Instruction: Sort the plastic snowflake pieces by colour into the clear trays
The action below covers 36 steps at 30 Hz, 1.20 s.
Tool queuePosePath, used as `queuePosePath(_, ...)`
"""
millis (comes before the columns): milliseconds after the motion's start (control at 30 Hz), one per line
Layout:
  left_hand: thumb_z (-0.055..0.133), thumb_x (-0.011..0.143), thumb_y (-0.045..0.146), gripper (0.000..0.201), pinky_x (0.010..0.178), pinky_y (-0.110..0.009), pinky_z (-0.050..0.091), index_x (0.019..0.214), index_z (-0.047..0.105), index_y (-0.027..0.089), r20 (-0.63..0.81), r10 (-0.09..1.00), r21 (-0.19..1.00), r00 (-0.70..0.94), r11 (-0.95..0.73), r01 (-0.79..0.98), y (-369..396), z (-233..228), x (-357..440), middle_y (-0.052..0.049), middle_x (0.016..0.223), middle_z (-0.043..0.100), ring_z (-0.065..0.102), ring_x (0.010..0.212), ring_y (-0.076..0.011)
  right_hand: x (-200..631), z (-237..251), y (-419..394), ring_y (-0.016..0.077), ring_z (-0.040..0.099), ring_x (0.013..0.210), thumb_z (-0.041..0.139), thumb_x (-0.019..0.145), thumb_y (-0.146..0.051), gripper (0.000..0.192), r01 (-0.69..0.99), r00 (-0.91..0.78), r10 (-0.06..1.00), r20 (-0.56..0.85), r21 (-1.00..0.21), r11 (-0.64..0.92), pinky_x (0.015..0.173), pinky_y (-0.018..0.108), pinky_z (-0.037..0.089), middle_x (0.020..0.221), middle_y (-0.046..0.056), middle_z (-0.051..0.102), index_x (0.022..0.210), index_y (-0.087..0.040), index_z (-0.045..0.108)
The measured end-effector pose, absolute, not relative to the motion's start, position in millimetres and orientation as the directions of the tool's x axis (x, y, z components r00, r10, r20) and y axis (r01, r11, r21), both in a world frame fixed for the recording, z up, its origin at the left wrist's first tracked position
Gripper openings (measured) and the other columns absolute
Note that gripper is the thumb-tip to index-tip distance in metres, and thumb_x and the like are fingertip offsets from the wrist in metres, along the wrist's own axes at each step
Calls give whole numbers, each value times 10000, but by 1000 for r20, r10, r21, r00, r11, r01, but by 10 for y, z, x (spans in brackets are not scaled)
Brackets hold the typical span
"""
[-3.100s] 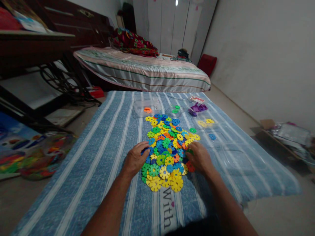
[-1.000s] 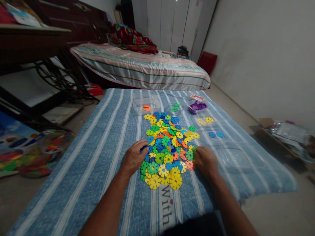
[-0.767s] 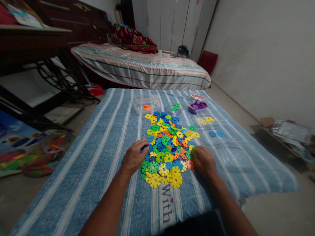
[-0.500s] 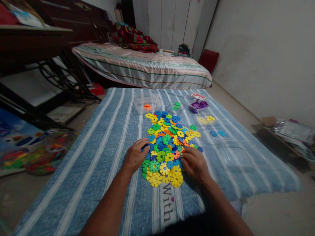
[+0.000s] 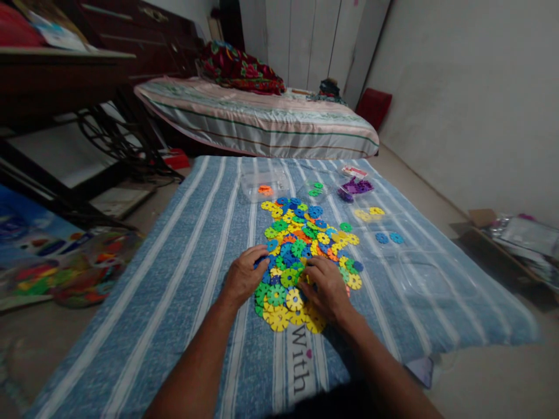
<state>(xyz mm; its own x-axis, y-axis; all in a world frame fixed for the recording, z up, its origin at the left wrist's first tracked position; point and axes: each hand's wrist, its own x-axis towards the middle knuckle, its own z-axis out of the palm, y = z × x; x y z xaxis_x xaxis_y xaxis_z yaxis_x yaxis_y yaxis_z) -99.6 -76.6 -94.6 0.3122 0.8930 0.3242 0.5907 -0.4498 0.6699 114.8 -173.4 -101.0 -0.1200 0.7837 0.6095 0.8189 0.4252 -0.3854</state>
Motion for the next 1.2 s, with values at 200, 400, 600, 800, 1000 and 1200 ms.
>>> queuePosePath(200,526,827,328,275,1034,-407,488,961,720,186,339,887,667,314,-462,585,-771,-948,-995,-90,1173,703,642,1119,-233,1297,-1070,-1762,259,564,1050,610,852,-272,75,815,-78,807,585,-429,390,879,424,485,1058,107,633,862,-209,571)
queuePosePath(400,530,826,309,253,1027,-401,495,948,725,204,347,885,667,310,-465,581,-781,-933,-982,-66,1156,711,647,1106,-224,1349,-1059,-1785,243,570,1001,611,867,-285,92,806,-52,821,568,-461,371,858,412,477,1026,93,630,827,-215,566)
queuePosePath(600,524,823,308,256,1017,-398,505,936,727,200,347,885,666,312,-466,583,-780,-929,-976,-73,1148,711,652,1093,-229,1401,-1085,-1794,222,581,945,607,877,-280,100,797,-31,829,559,-487,358,824,382,484,970,79,636,810,-209,583)
queuePosePath(800,512,827,319,276,1028,-408,496,944,724,186,335,888,660,316,-460,594,-782,-926,-976,-87,1156,707,644,1111,-237,1429,-1155,-1788,229,587,963,581,881,-266,76,813,-13,826,564,-474,337,836,387,483,992,85,650,896,-208,626)
queuePosePath(1000,515,826,315,266,1031,-397,493,941,723,198,330,891,662,313,-455,596,-788,-919,-975,-74,1157,708,645,1110,-228,1434,-1171,-1780,215,598,955,508,892,-182,143,801,18,803,596,-489,345,835,375,485,987,80,661,916,-207,647)
queuePosePath(1200,523,822,315,256,1028,-413,494,934,722,199,337,888,670,313,-460,583,-780,-936,-978,-80,1157,708,647,1107,-229,1441,-1213,-1773,222,607,953,462,902,-141,214,791,48,796,603,-509,339,831,393,493,970,90,672,956,-193,662)
